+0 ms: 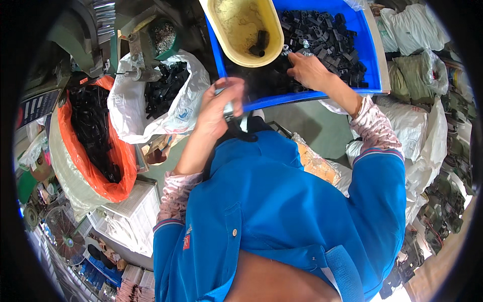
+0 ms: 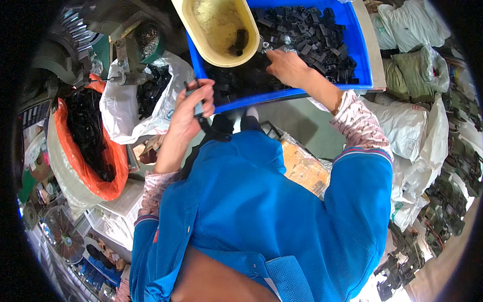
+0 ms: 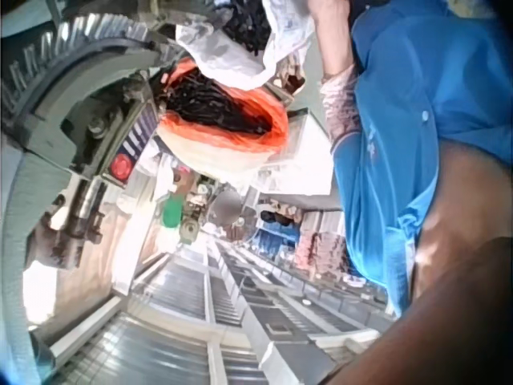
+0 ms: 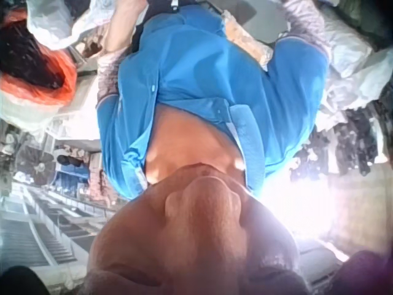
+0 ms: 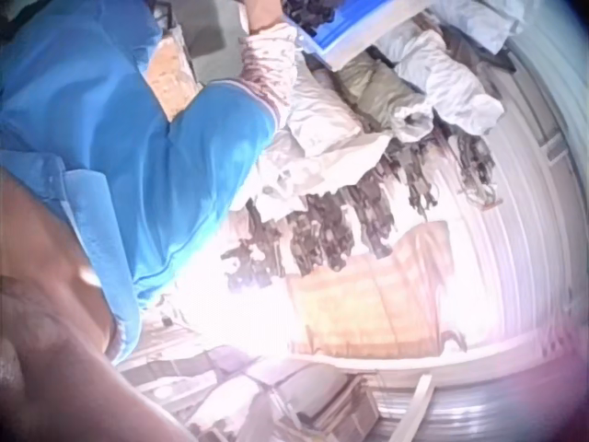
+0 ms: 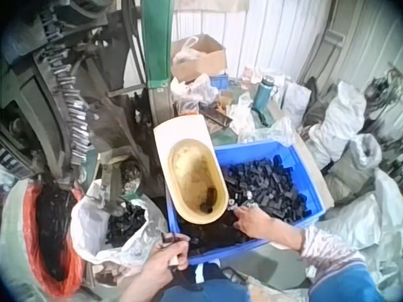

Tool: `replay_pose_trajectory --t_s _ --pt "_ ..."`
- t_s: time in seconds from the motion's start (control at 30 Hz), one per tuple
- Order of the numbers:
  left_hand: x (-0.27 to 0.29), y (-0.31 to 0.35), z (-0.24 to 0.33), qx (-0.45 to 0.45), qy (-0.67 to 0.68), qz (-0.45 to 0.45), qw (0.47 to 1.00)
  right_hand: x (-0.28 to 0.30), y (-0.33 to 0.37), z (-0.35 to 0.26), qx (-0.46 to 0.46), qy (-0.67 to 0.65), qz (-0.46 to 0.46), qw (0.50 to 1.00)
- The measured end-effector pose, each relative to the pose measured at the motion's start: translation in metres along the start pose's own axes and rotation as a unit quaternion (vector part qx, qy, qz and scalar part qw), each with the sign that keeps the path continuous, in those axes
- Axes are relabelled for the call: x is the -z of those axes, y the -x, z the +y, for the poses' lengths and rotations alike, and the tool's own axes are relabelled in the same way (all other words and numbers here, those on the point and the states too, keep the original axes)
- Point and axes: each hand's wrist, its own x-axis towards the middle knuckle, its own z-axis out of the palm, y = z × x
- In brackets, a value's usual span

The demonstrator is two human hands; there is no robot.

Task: The person repeatedly picks small black plastic components from a blue bin and a yellow scoop, joins them by hand, and places the assembled units into a white sack. The person also refills the yellow scoop from a large sack and continues the assembly cycle.

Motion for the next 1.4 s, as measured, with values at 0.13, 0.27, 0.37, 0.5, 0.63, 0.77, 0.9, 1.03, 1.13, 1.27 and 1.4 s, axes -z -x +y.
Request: replay_pose_trajectory --t_s 0.13,0.27,0.37,0.5,0.63,0.77,0.9,1.03,1.13,1.27,1.4 --pt "-0.025 -0.014 -0.017 0.010 -0.043 0.020 0.999 0.001 0.019 0.003 -0.066 -0.196 0.169 0.964" --pt "-0.041 -0.031 -0.029 0.048 0.002 0.035 0.998 0.003 0.036 -0.007 -0.145 -0.287 0.256 0.912" --pt "-0.042 -0.038 -0.036 0.040 0.013 0.047 0.998 -0.006 0.037 0.004 -0.118 -0.203 0.189 0.953" --pt "-0.042 -0.039 -0.039 0.052 0.006 0.058 0.997 -0.013 0.012 0.006 -0.006 -0.039 0.066 0.997" --pt "-0.047 -0.034 -0.036 0.042 -0.020 0.062 0.997 -0.001 0.005 0.014 0.007 -0.177 0.098 0.979" --pt "-0.051 -0.034 -0.039 0.001 -0.048 0.051 0.998 0.032 0.034 -0.006 -0.081 -0.602 0.089 0.789" --pt "-0.061 -0.032 -0.037 0.016 -0.090 -0.059 0.994 0.025 0.055 -0.048 -0.113 -0.749 0.124 0.641" --pt "-0.060 -0.017 -0.036 0.084 -0.102 -0.150 0.980 0.020 0.074 -0.083 -0.171 -0.794 0.154 0.563" --pt "-0.063 -0.011 -0.046 0.110 -0.107 -0.142 0.978 0.025 0.082 -0.098 -0.231 -0.738 0.171 0.611" --pt "-0.061 -0.011 -0.058 0.049 -0.180 -0.157 0.970 0.017 0.088 -0.094 -0.249 -0.648 0.178 0.697" --pt "-0.060 -0.009 -0.056 0.014 -0.120 -0.109 0.987 0.000 0.110 -0.013 -0.252 -0.372 0.321 0.834"
